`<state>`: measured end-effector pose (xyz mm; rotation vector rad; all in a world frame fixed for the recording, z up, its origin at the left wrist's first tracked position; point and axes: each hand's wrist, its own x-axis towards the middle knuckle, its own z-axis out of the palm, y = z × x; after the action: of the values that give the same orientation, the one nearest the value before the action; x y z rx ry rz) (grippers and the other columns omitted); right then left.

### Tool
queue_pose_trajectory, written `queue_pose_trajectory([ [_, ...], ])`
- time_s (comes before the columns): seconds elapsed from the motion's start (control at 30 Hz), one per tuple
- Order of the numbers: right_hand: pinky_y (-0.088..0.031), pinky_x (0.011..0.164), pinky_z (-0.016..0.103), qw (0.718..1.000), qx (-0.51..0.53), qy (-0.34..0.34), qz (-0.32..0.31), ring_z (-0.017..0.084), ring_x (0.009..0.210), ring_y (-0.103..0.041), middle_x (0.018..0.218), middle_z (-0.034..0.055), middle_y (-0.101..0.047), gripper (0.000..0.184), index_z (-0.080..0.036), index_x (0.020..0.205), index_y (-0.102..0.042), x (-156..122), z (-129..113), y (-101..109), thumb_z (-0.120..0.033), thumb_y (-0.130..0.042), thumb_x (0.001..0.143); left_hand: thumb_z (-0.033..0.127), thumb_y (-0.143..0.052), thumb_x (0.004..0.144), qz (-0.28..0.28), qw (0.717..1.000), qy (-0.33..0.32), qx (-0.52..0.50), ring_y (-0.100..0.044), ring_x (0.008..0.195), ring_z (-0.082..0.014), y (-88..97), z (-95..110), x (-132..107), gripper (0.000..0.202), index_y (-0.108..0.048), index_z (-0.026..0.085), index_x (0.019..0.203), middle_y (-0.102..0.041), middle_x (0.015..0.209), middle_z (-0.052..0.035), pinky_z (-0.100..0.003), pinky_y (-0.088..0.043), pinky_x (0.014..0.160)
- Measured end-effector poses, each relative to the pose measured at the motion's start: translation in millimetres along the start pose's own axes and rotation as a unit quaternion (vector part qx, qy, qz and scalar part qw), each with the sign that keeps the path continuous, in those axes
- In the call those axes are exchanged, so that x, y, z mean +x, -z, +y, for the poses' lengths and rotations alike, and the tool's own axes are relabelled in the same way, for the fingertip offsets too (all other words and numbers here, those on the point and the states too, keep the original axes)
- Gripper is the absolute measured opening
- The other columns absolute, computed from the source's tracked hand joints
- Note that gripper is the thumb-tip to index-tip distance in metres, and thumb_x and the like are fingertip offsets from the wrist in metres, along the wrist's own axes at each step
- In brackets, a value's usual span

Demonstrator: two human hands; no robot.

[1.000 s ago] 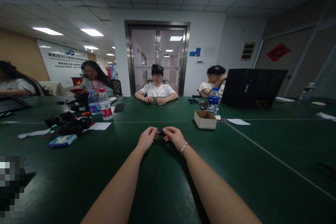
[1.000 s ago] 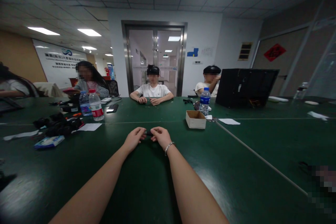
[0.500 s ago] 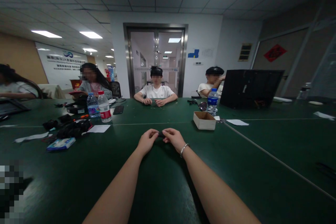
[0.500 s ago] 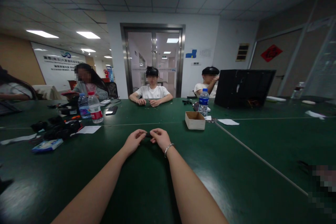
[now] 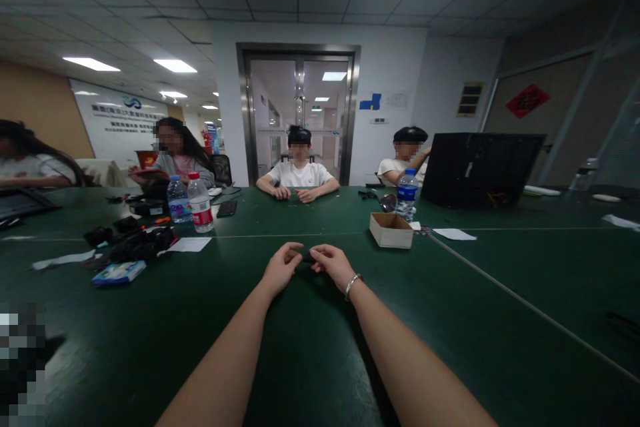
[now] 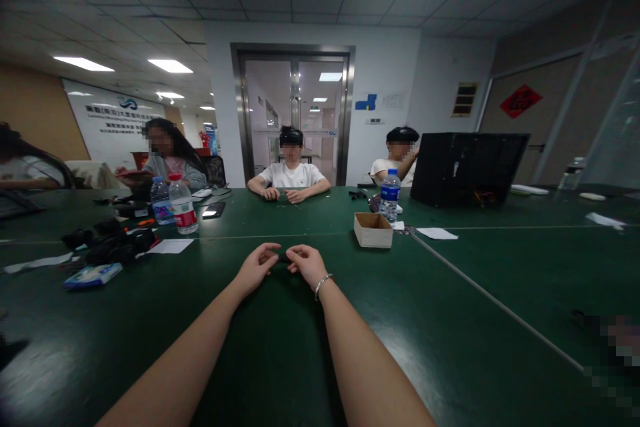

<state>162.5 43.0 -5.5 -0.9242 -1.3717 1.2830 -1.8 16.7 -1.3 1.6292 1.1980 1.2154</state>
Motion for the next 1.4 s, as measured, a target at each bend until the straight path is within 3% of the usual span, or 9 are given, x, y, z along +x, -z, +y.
queue_pose_trajectory([
  [0.2, -0.045, 0.045, 0.019, 1.0, 0.014, 0.004, 0.006, 0.009, 0.047, -0.056, 0.062, 0.0023, -0.062, 0.03, -0.011, 0.082, -0.062, 0.5, 1.0, -1.2, -0.033, -0.073, 0.064, 0.022, -0.057, 0.072, 0.002, 1.0, -0.03, -0.001, -0.056, 0.085, -0.0175, 0.8, 4.1, -1.2, 0.032, -0.056, 0.017, 0.103, -0.058, 0.097, -0.0086, -0.025, -0.046, 0.065],
  [0.33, -0.044, 0.046, 0.019, 1.0, 0.021, 0.008, -0.002, 0.009, 0.048, -0.056, 0.061, 0.0013, -0.061, 0.034, -0.011, 0.082, -0.061, -1.5, -0.6, -2.6, -0.034, -0.074, 0.061, 0.024, -0.057, 0.072, 0.007, 1.0, -0.024, -0.005, -0.055, 0.081, -0.0163, -0.2, 0.9, 0.9, 0.035, -0.054, 0.019, 0.106, -0.057, 0.095, -0.0077, -0.023, -0.045, 0.059],
  [0.47, -0.046, 0.051, 0.02, 0.998, 0.021, 0.014, -0.05, 0.01, 0.054, -0.058, 0.062, 0.0001, -0.061, 0.038, -0.011, 0.085, -0.062, -5.7, -5.3, -3.7, -0.031, -0.077, 0.056, 0.037, -0.047, 0.079, 0.01, 1.0, 0.003, 0.024, -0.052, 0.064, -0.0126, 0.1, -5.2, 3.9, 0.032, -0.056, 0.021, 0.105, -0.054, 0.073, -0.0016, -0.02, -0.039, 0.051],
  [0.6, -0.046, 0.055, 0.021, 0.997, 0.026, 0.004, -0.077, 0.012, 0.062, -0.06, 0.072, 0.0025, -0.064, 0.041, -0.011, 0.086, -0.063, -7.4, -8.2, -3.7, -0.029, -0.079, 0.052, 0.05, -0.034, 0.083, 0.028, 0.998, 0.007, 0.062, -0.044, 0.05, -0.0115, 0.0, -8.3, 5.5, 0.042, -0.059, 0.02, 0.099, -0.045, 0.054, 0.0026, -0.022, -0.034, 0.048],
  [0.67, -0.047, 0.056, 0.022, 0.997, 0.03, 0.0, -0.067, 0.013, 0.064, -0.061, 0.074, 0.0033, -0.064, 0.041, -0.011, 0.086, -0.063, -7.3, -8.5, -3.3, -0.029, -0.079, 0.052, 0.051, -0.032, 0.084, 0.045, 0.997, 0.009, 0.062, -0.045, 0.052, -0.0121, -0.2, -8.3, 5.8, 0.044, -0.058, 0.02, 0.101, -0.047, 0.057, 0.0019, -0.022, -0.035, 0.051],
  [0.8, -0.048, 0.057, 0.022, 0.998, 0.036, -0.001, -0.049, 0.013, 0.065, -0.061, 0.073, 0.0034, -0.064, 0.041, -0.012, 0.087, -0.064, -7.3, -8.3, -2.8, -0.03, -0.078, 0.053, 0.042, -0.049, 0.078, 0.05, 0.998, -0.011, 0.024, -0.05, 0.063, -0.0116, 0.5, -6.9, 5.8, 0.04, -0.052, 0.021, 0.111, -0.055, 0.078, -0.0011, -0.022, -0.039, 0.059],
  [1.0, -0.048, 0.057, 0.022, 0.997, 0.019, 0.003, -0.075, 0.013, 0.067, -0.061, 0.077, 0.0035, -0.064, 0.04, -0.012, 0.086, -0.064, -7.5, -8.2, -3.1, -0.025, -0.078, 0.052, 0.052, -0.033, 0.083, 0.031, 0.996, 0.007, 0.08, -0.045, 0.052, -0.0131, 1.5, -1.0, 0.7, 0.045, -0.059, 0.019, 0.1, -0.046, 0.055, 0.002, -0.023, -0.034, 0.051],
  [1.2, -0.048, 0.058, 0.022, 0.998, 0.03, 0.006, -0.05, 0.013, 0.067, -0.06, 0.074, 0.002, -0.062, 0.037, -0.012, 0.086, -0.064, -6.4, -5.9, -2.0, -0.025, -0.077, 0.053, 0.042, -0.046, 0.079, 0.039, 0.997, -0.028, 0.067, -0.049, 0.059, -0.0124, -0.2, 1.1, -0.2, 0.038, -0.054, 0.021, 0.11, -0.054, 0.072, 0.0, -0.022, -0.036, 0.057],
  [1.4, -0.049, 0.058, 0.022, 0.998, 0.014, 0.006, -0.062, 0.012, 0.067, -0.059, 0.077, 0.0022, -0.061, 0.037, -0.013, 0.085, -0.064, -7.2, -7.2, -2.8, -0.023, -0.078, 0.052, 0.051, -0.034, 0.082, 0.044, 0.995, 0.016, 0.084, -0.045, 0.051, -0.013, -1.4, 4.6, -0.7, 0.044, -0.06, 0.019, 0.096, -0.047, 0.055, 0.0021, -0.023, -0.034, 0.052],
])
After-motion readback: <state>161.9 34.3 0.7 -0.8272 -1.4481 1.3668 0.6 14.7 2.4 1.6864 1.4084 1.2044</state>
